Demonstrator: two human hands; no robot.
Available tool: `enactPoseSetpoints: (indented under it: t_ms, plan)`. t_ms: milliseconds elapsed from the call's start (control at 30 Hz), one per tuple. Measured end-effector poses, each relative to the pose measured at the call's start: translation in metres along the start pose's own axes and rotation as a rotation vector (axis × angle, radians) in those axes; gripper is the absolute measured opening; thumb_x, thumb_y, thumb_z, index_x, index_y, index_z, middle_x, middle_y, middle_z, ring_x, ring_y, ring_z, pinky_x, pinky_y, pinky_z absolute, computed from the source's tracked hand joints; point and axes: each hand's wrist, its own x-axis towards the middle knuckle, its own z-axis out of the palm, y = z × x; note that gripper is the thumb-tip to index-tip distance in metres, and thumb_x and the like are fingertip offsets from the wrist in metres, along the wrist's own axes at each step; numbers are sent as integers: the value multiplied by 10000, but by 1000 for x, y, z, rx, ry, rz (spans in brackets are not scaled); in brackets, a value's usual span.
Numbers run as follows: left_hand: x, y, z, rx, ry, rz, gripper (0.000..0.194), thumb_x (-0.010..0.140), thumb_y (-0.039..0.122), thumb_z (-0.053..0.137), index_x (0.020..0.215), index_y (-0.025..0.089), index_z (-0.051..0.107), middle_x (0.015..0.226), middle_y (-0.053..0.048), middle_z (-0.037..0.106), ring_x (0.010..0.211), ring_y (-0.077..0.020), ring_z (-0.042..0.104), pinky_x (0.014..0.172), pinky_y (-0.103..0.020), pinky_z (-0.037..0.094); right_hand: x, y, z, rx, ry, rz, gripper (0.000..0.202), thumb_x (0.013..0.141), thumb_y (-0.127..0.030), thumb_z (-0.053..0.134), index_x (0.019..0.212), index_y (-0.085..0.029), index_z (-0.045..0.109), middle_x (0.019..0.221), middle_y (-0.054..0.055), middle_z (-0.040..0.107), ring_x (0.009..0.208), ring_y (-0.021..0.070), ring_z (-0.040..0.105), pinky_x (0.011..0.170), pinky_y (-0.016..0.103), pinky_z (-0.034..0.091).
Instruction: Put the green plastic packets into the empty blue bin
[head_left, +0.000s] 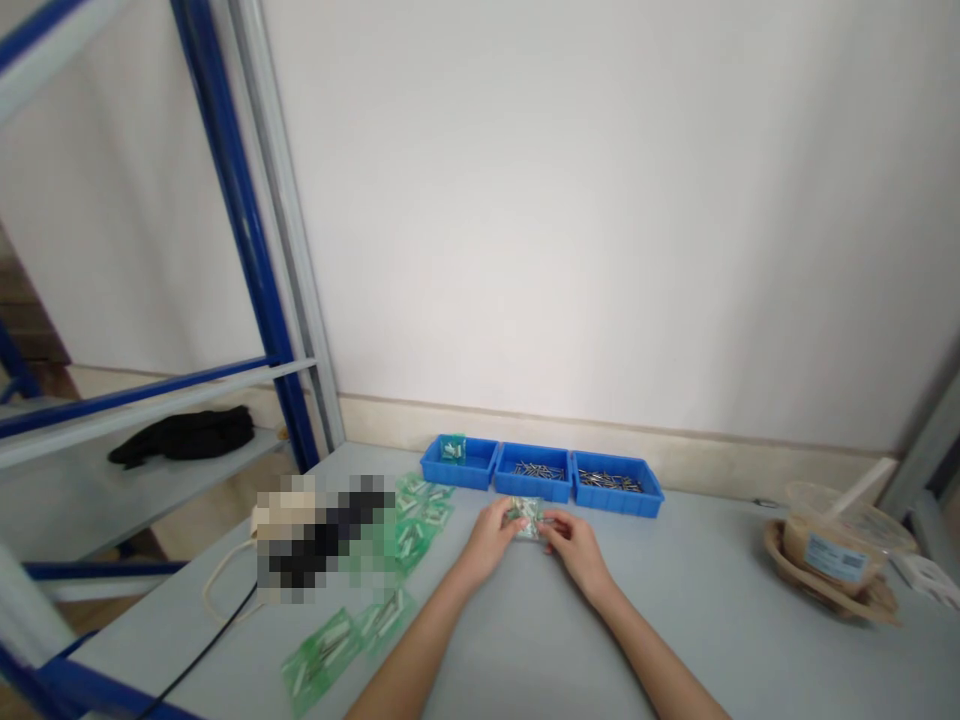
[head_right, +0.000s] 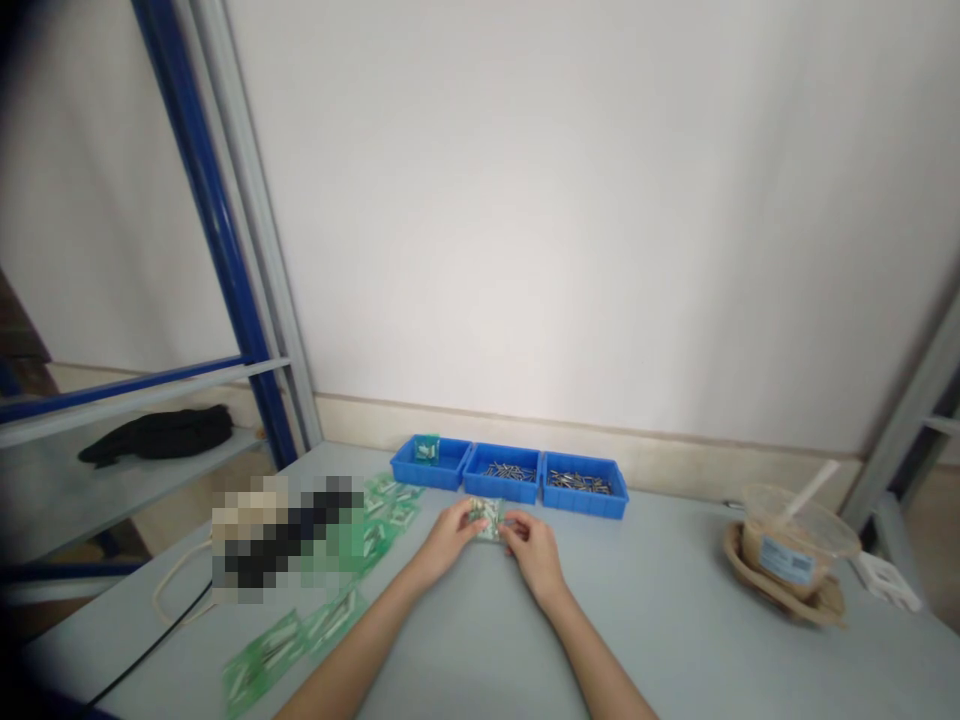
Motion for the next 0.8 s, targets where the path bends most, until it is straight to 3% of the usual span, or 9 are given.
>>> enactPoseSetpoints:
  t_ms: [67,133,233,333,433,533,667,800]
  plan:
    - [1,-1,-1,-68,-43,-64,171,732,271,544,823,130,576,753,-41,626,511,-111,521,507,-225,416,-2,-5,-1,-10,-21,-2,381,692,-482,578,860,-145,634,645,36,634,534,168,554,566,291,441]
    - [2,-2,1,-118,1,-114,203,694,270,580,837,127,561,695,-23,619,441,-96,498,452,-213,393,-3,-9,-2,-12,-26,-12,374,698,-508,569,790,-149,618,620,27,618,533,162,551,561,281,437]
    - [4,-3,4,-194,88,-154,268,635,279,633,841,131,545,699,-25,623,510,-130,565,505,-233,442,-4,-14,-5,29,4,-34,368,685,-521,579,691,-154,576,620,23,601,541,160,561,571,276,439]
    - [4,-1,2,-218,63,-100,228,654,313,618,785,135,565,777,-53,649,678,-170,613,646,-272,475,-5,-17,-7,91,75,-53,360,649,-496,625,737,-149,589,734,41,629,551,156,576,596,285,448]
    - [2,4,-2,-106,52,-19,199,659,302,616,770,138,604,823,-62,662,797,-192,598,723,-277,445,-5,-20,-9,121,110,-75,387,619,-484,656,802,-145,618,825,62,649,551,145,569,596,287,453]
    - [1,5,-5,-39,80,-24,223,689,357,594,712,136,603,754,-55,652,734,-186,582,664,-262,423,-5,-21,-10,146,79,-61,424,612,-525,651,794,-143,622,782,60,654,513,130,538,543,274,448]
    - [1,1,-5,-66,-24,-94,334,749,419,511,570,139,545,559,-35,591,544,-151,528,538,-244,378,-4,-17,-7,139,-43,70,485,632,-618,578,720,-141,599,651,52,647,404,116,483,445,262,406]
    - [-2,6,-4,-41,29,-68,156,683,289,599,660,137,621,666,-43,649,630,-166,567,611,-255,415,-4,-14,-6,141,40,23,474,566,-549,658,822,-151,633,776,71,667,530,158,555,504,284,449]
